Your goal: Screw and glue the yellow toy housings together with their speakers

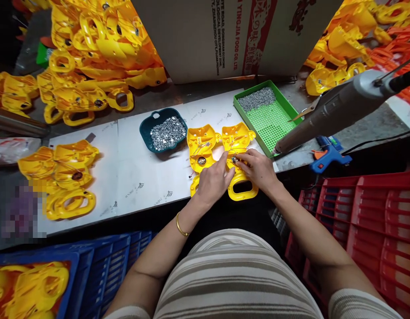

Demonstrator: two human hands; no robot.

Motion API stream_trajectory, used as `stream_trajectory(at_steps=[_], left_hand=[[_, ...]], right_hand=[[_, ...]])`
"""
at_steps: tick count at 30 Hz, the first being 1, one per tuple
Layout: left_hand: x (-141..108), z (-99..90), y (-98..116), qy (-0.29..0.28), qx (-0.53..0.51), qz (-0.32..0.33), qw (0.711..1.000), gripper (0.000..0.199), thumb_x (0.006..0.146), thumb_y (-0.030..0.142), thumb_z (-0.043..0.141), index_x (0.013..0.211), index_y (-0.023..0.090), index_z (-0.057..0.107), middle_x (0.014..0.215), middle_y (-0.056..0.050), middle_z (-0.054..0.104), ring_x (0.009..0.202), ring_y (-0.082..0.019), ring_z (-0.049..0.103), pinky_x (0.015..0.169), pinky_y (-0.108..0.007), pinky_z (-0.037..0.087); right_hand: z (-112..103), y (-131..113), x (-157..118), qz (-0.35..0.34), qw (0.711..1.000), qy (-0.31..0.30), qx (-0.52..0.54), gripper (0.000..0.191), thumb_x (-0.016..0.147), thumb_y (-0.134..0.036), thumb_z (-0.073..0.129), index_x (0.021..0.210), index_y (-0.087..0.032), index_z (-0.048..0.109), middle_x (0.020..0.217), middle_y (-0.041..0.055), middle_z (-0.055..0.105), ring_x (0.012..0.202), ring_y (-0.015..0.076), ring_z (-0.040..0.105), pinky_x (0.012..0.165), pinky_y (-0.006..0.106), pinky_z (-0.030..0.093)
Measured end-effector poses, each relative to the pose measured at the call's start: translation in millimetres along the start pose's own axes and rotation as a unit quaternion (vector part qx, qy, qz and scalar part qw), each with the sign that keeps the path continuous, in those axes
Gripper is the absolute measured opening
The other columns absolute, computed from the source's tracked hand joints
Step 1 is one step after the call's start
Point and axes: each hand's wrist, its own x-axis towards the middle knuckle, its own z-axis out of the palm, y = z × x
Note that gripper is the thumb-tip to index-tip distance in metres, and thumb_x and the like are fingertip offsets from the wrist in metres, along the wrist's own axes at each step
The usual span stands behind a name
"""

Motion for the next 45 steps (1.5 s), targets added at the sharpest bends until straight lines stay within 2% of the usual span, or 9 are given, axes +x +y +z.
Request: stream_trajectory(at_steps=[7,12,19,22,26,29,35,40,45], left_hand=[[0.7,0.6,4.4,-0.015,-0.006,0.003,1.000,0.052,0.095,0.031,0.053,0.141,0.010,0.044,0.096,-0.010,0.075,0.085,-0.023,0.073,0.068,-0.027,0.050],[0.2,3.8,2.2,0.001,-0.017,0.008,1.000,0.051,0.095,0.033,0.054,0.140,0.011,0.045,0.094,-0.010,0.075,0.083,-0.021,0.073,0.070,-0.027,0.050],[1.0,2.4,2.2,-0.020,-0.022,-0.008,1.000,0.053,0.095,0.034,0.054,0.142,0.011,0.044,0.086,-0.009,0.075,0.079,-0.024,0.073,0.070,-0.030,0.050],[2.3,2.4,2.8,-0.016,-0.017,-0.006,1.000,0.051,0.095,0.034,0.053,0.140,0.012,0.045,0.089,-0.010,0.075,0.082,-0.024,0.073,0.071,-0.029,0.050],[3.9,-0.4,4.4,-0.014,-0.015,-0.009,1.000,0.049,0.093,0.029,0.053,0.138,0.014,0.045,0.096,-0.010,0.074,0.084,-0.024,0.072,0.072,-0.030,0.051],[5.3,-4.3,5.9,-0.035,-0.008,-0.013,0.999,0.050,0.092,0.024,0.048,0.141,0.014,0.041,0.094,-0.010,0.074,0.081,-0.026,0.071,0.073,-0.034,0.053],[18.1,-5.8,8.7,-0.010,-0.021,-0.001,1.000,0.059,0.090,0.021,0.050,0.146,0.011,0.035,0.134,-0.017,0.057,0.111,-0.030,0.063,0.087,-0.038,0.052],[33.1,-3.8,6.2,-0.030,-0.049,0.006,0.998,0.056,0.089,0.026,0.059,0.140,0.009,0.043,0.127,-0.019,0.060,0.115,-0.031,0.060,0.093,-0.042,0.051],[38.1,-5.0,1.9,-0.043,-0.078,0.010,0.996,0.059,0.086,0.022,0.063,0.139,0.009,0.043,0.129,-0.019,0.059,0.119,-0.031,0.058,0.098,-0.043,0.049]], right_hand=[[-0.4,-12.6,-2.0,0.045,0.997,-0.007,-0.065,0.023,0.093,-0.034,0.054,0.105,-0.023,0.071,0.101,0.0039,0.067,0.078,0.0176,0.064,0.056,0.028,0.034],[0.9,-11.7,-4.0,0.041,0.998,0.003,-0.048,0.025,0.095,-0.033,0.052,0.106,-0.021,0.070,0.104,0.0057,0.067,0.082,0.0174,0.064,0.060,0.027,0.037],[4.1,-7.6,-1.9,0.043,0.998,0.015,-0.030,0.020,0.092,-0.033,0.057,0.100,-0.024,0.072,0.099,0.0036,0.068,0.081,0.0171,0.064,0.062,0.026,0.040],[6.6,-1.3,-0.8,0.033,0.999,0.027,0.004,0.019,0.091,-0.034,0.057,0.097,-0.024,0.073,0.096,0.0036,0.068,0.082,0.0173,0.064,0.066,0.027,0.043],[4.7,3.6,-1.8,-0.006,0.999,0.004,0.037,0.021,0.088,-0.023,0.059,0.105,-0.022,0.072,0.099,0.0058,0.066,0.084,0.0179,0.063,0.071,0.028,0.047],[2.4,1.2,-5.2,0.000,1.000,0.017,-0.001,0.026,0.086,-0.022,0.058,0.109,-0.023,0.071,0.100,0.0076,0.061,0.082,0.0185,0.060,0.065,0.028,0.045],[5.1,0.1,-4.1,0.028,0.999,0.034,-0.002,0.022,0.087,-0.024,0.060,0.104,-0.024,0.074,0.089,0.0052,0.058,0.078,0.0174,0.057,0.061,0.027,0.043],[9.3,3.5,-2.1,0.035,0.997,0.046,0.053,0.020,0.086,-0.022,0.063,0.103,-0.021,0.074,0.086,0.0045,0.059,0.078,0.0167,0.058,0.065,0.027,0.044],[6.4,0.3,-0.2,0.053,0.998,0.014,-0.008,0.017,0.088,-0.030,0.062,0.096,-0.025,0.075,0.086,0.0028,0.061,0.073,0.0161,0.058,0.055,0.027,0.036]])
